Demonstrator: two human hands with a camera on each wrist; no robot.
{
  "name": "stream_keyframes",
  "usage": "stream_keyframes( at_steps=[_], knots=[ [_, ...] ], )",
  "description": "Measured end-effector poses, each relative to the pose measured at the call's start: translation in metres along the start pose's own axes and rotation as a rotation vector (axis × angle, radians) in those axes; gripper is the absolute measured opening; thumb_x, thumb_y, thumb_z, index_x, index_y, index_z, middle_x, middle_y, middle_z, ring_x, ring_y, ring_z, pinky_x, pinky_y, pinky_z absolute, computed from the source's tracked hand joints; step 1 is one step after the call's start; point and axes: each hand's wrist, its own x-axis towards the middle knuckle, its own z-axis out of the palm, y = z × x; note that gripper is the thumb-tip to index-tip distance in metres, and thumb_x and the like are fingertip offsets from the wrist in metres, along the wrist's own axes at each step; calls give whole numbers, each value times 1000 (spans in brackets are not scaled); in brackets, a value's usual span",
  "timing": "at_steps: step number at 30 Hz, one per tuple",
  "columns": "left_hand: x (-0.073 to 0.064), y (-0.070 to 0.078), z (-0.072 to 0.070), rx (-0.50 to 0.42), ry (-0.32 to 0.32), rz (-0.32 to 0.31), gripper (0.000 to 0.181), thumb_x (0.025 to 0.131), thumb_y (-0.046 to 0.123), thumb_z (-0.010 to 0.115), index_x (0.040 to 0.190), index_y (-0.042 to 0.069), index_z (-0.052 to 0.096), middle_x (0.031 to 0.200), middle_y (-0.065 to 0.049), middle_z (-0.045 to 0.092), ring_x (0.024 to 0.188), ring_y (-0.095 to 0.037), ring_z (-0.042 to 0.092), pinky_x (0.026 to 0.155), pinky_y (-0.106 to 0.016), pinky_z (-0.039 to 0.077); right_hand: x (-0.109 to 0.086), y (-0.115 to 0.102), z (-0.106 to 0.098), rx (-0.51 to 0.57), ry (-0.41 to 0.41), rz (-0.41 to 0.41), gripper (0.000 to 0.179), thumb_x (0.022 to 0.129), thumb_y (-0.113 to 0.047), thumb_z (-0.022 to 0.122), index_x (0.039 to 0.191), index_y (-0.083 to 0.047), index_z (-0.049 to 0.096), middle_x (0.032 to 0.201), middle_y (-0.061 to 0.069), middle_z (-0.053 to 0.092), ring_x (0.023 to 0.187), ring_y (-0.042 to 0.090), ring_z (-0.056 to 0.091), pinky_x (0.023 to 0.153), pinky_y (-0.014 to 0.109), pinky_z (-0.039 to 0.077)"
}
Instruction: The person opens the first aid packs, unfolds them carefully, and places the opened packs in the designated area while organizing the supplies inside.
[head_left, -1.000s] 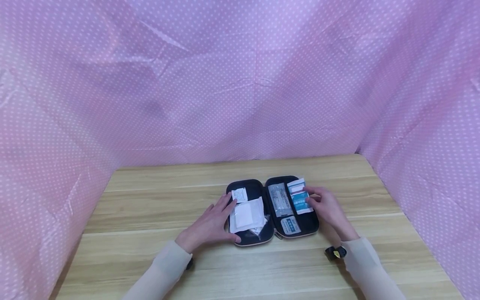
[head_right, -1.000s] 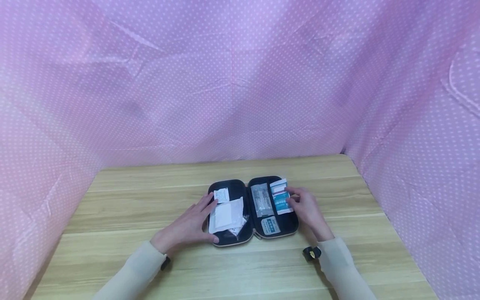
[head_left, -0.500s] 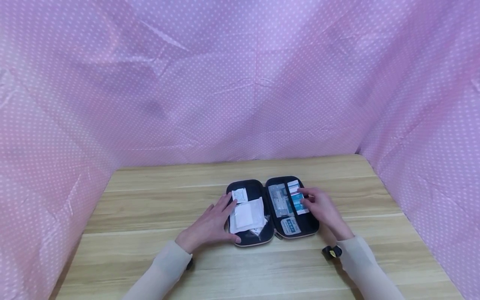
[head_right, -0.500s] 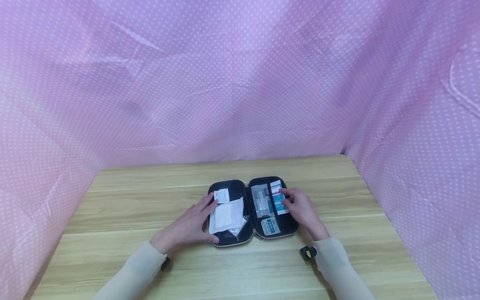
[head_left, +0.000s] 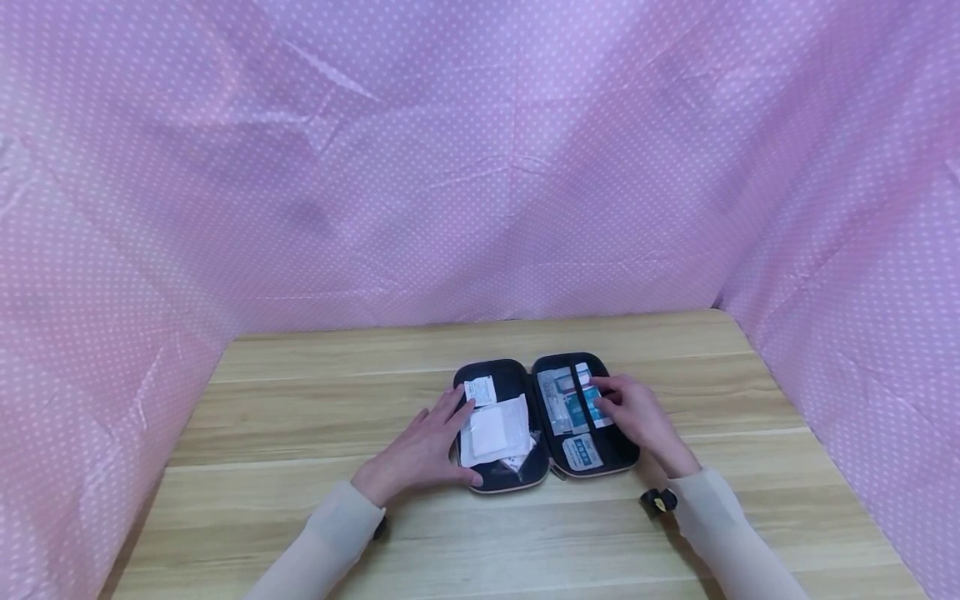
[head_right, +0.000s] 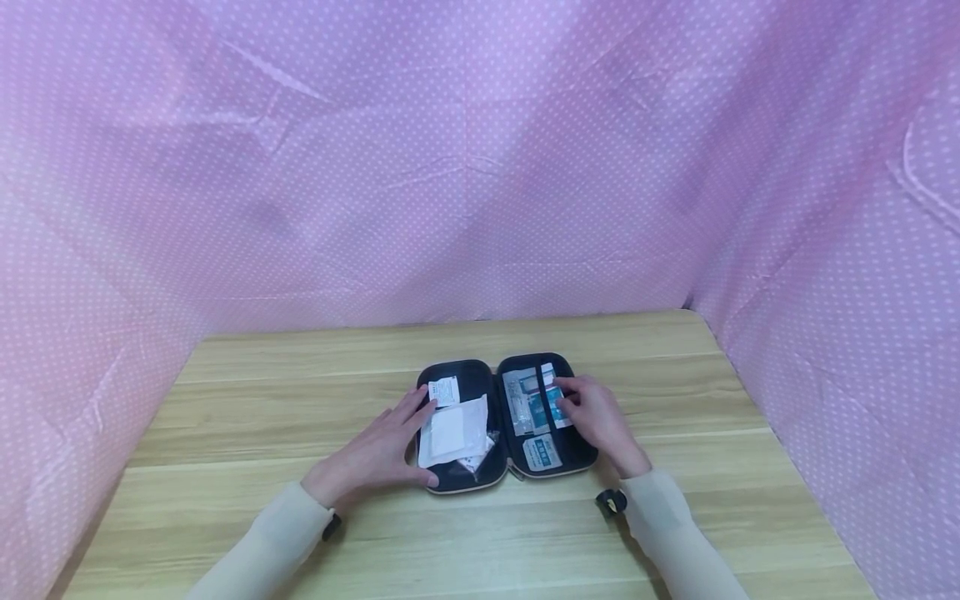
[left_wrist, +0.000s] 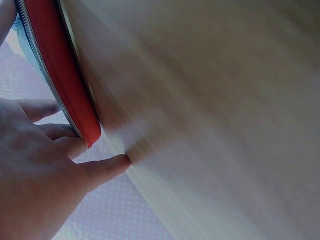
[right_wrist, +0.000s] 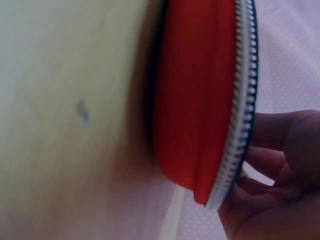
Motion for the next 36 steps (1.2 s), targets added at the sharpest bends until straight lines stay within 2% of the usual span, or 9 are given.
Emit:
stream_keyframes(
  at_steps=[4,9,15,21,27,31,36],
  knots=[
    [0,0,0,-4,-1,0,118,76,65,83,165,12,28,174,-9,8,159,-28,8,123,-59,21,1,-2,2,-14,-7,-3,40,102,-7,63,141,0,61,123,22,64,92,24,63,76,36,58],
    [0,0,0,-11,-2,-4,118,76,65,84,165,12,28,174,-8,8,159,-28,7,124,-59,20,3,-4,4,-41,-9,-19,38,102,-7,62,140,1,62,124,22,65,93,25,62,78,37,58],
    [0,0,-1,-14,-8,-12,118,76,65,83,165,13,27,174,-8,8,160,-27,7,124,-58,20,6,-9,7,-51,-13,-47,37,101,-4,62,138,3,63,123,23,66,89,24,62,74,35,55],
    [-1,1,-2,-18,-9,-12,118,76,65,83,165,13,27,174,-8,9,160,-26,7,124,-58,20,8,-11,9,-51,-24,-71,36,101,0,59,136,5,62,130,25,66,96,26,65,86,45,58],
    [-1,1,-2,-20,-8,-7,117,76,65,83,165,12,27,174,-9,9,160,-27,7,124,-59,20,6,-13,9,-46,-25,-74,37,100,1,58,137,6,61,134,25,65,108,32,66,96,54,55],
    [-1,0,-2,-16,-9,-4,118,76,65,83,165,12,27,174,-9,8,160,-27,7,124,-59,20,6,-13,8,-45,-28,-79,38,98,4,59,136,6,62,133,26,65,106,32,66,94,53,56],
    [0,-1,-2,-20,-15,-8,117,76,66,82,165,13,27,174,-9,8,160,-27,6,124,-59,20,9,-11,8,-23,-38,-59,40,95,5,59,135,7,63,125,25,68,98,29,67,85,46,59]
  ],
)
